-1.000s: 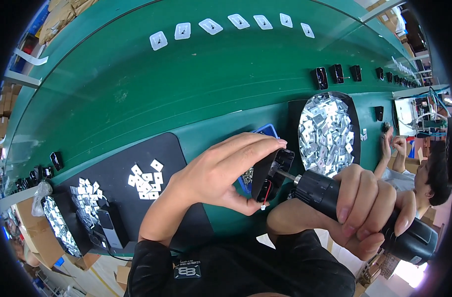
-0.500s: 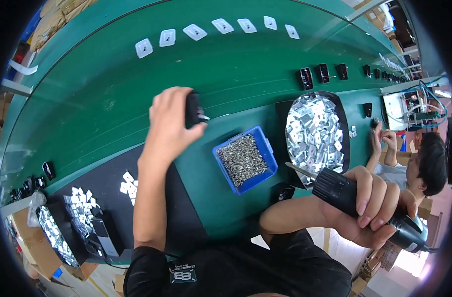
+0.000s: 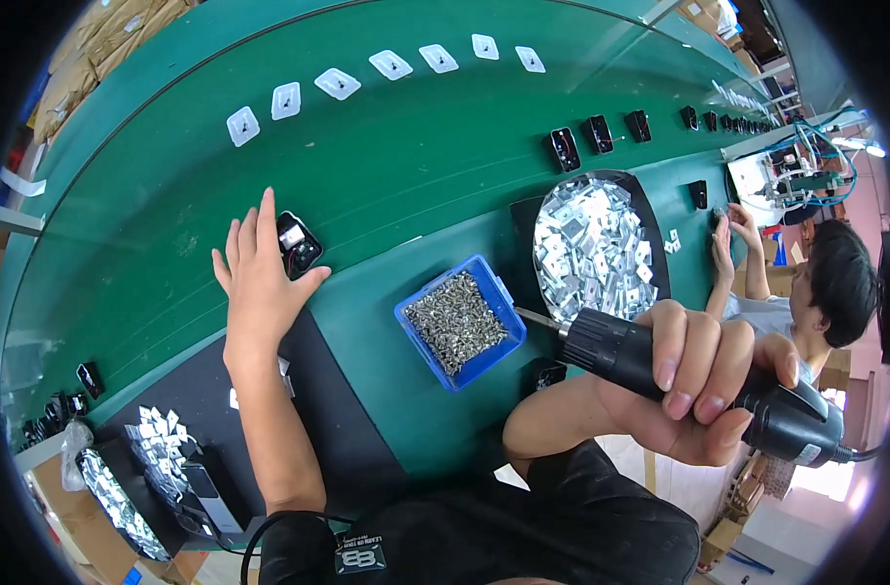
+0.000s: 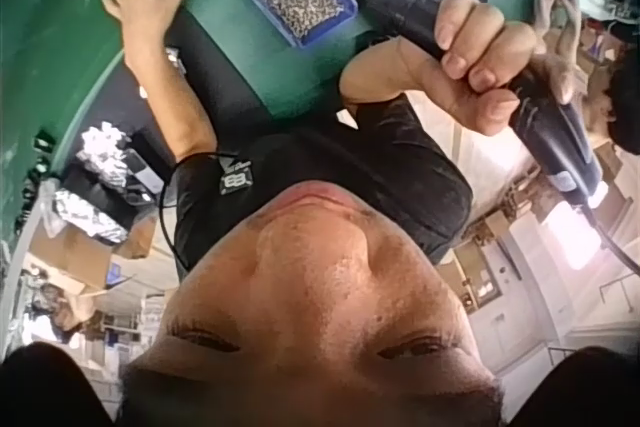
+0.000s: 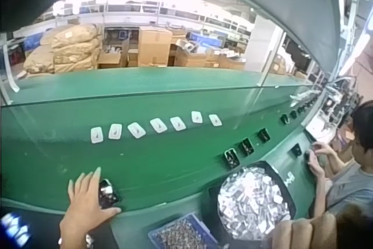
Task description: The recorder uses an electric screwdriver to assemble small electronic components at an assembly line.
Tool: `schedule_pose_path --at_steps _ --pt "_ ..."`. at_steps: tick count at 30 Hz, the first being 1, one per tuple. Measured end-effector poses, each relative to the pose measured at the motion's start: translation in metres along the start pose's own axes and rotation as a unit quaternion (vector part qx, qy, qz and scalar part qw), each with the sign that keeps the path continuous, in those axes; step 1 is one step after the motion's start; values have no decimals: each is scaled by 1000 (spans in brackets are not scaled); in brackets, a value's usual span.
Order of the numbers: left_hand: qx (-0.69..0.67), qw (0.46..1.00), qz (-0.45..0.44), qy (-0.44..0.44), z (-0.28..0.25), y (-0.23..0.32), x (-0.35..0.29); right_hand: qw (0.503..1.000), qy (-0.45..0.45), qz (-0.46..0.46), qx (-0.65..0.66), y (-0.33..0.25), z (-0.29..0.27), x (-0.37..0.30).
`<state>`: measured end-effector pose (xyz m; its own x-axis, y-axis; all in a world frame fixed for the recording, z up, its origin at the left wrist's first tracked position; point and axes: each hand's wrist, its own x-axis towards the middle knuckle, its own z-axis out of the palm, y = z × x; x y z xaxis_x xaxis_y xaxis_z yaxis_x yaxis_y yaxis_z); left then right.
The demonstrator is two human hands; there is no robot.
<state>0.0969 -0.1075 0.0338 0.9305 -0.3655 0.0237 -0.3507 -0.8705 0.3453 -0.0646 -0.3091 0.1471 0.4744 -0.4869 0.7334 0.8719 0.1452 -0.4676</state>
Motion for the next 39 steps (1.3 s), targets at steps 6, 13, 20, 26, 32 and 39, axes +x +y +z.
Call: schedule_pose_path --at_steps 6,13,20,26,32,39 --pt "-154 939 306 32 1 60 -17 1000 -3 -10 -17 -2 5 2" --pt "-132 876 460 -66 56 100 -71 995 46 -62 -58 8 8 -10" --pt "-68 901 422 -77 51 104 -74 996 25 -63 -52 10 8 -7" --pt "-86 905 405 -95 57 105 -72 997 22 -63 -49 11 9 -9" --pt "-208 893 395 -62 57 101 -69 996 37 -66 -42 10 13 -10" --pt "-529 782 275 -183 27 92 -50 998 13 -55 -30 4 12 -11"
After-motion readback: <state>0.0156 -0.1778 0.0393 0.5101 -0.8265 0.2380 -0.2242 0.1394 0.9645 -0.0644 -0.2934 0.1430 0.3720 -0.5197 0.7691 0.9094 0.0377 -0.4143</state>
